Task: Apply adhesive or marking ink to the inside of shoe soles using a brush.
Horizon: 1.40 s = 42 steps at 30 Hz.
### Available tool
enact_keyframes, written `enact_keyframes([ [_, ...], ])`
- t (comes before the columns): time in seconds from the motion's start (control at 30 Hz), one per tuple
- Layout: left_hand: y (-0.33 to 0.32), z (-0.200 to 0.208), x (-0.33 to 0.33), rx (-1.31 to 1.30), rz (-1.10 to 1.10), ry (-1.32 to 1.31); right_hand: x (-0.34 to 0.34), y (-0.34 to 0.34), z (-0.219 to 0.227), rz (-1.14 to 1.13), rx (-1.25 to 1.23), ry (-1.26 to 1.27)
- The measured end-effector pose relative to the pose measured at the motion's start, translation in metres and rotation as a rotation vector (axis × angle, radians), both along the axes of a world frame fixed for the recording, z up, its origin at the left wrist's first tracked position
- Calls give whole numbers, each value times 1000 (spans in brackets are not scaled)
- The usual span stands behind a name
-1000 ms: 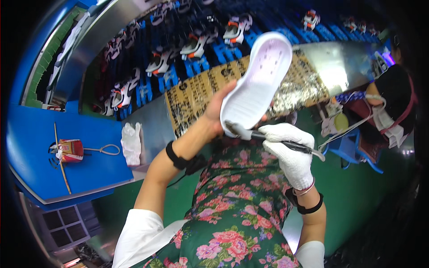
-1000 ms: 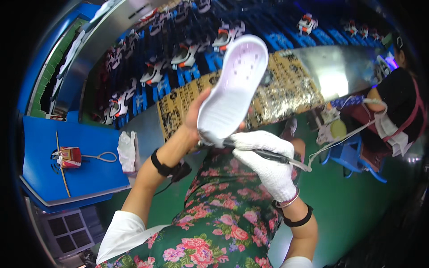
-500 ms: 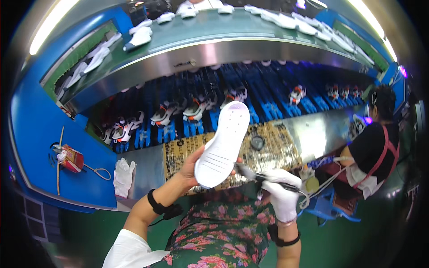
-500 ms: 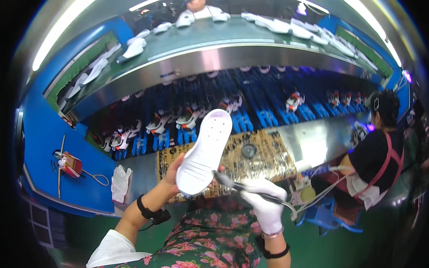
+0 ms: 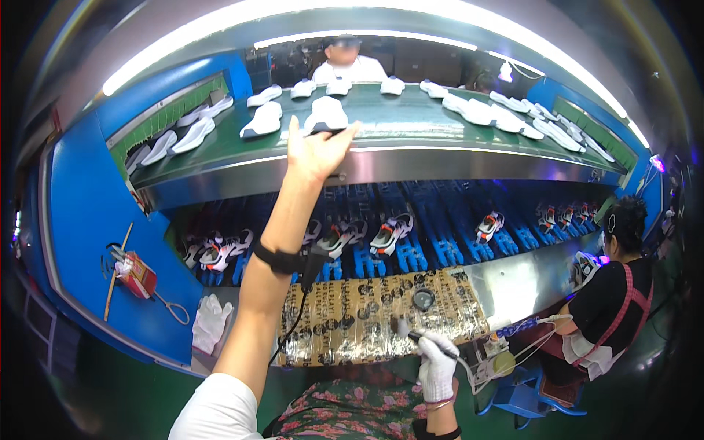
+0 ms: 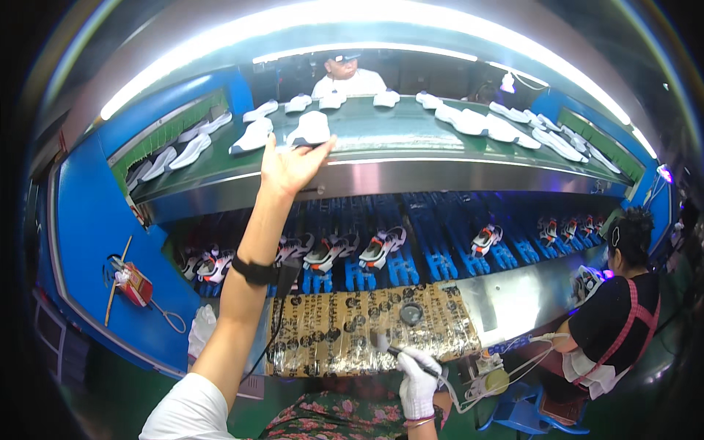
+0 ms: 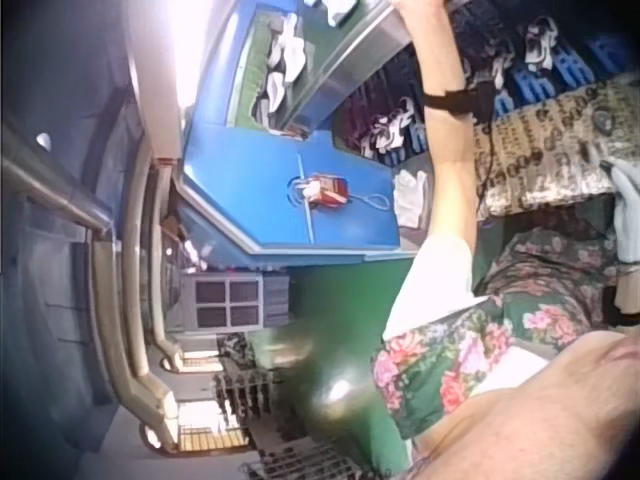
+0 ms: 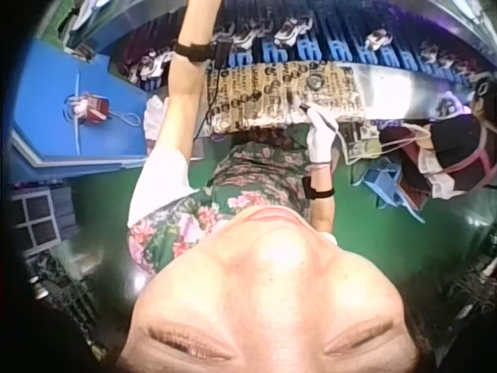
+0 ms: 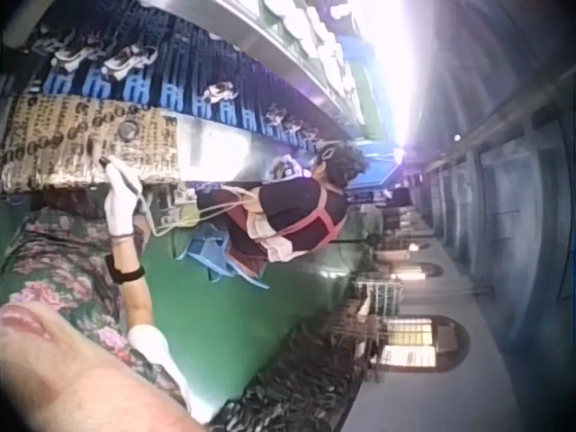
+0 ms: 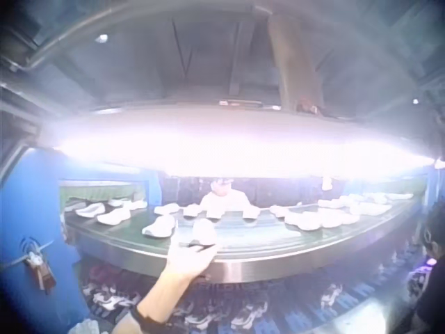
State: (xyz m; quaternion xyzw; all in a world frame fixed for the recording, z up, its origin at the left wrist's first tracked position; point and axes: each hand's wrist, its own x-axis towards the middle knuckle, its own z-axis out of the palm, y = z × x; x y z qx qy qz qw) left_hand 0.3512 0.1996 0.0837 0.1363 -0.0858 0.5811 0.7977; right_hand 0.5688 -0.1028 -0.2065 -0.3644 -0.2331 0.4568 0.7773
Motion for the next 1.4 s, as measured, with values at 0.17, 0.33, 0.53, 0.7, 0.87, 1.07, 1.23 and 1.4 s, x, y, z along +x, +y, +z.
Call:
enact_keyframes([
  [0.17, -24, -22, 59, 259, 320, 633, 8, -8, -13, -12, -63, 104],
  [0.33, 1, -6, 161, 1009, 952, 1543, 17, -6, -14, -58, -71, 219],
  [0.53, 71, 3, 308, 1392, 987, 1870, 42, -3, -24, -108, -84, 269],
  [0.7, 95, 15, 365, 1170, 924, 2156, 62, -16, -19, -154, -148, 223],
  [0.87, 94, 24, 359, 1178, 987, 2253, 68, -18, -33, -154, -138, 239],
  [1.07, 109, 6, 256, 1010, 1120, 1612, 41, -20, -11, -60, -50, 220],
  [1.23, -22, -14, 147, 622, 847, 943, 53, -24, -15, -140, -53, 194],
  [1.4, -75, -77, 27, 414, 1125, 718, 56, -20, 7, -184, 27, 163],
])
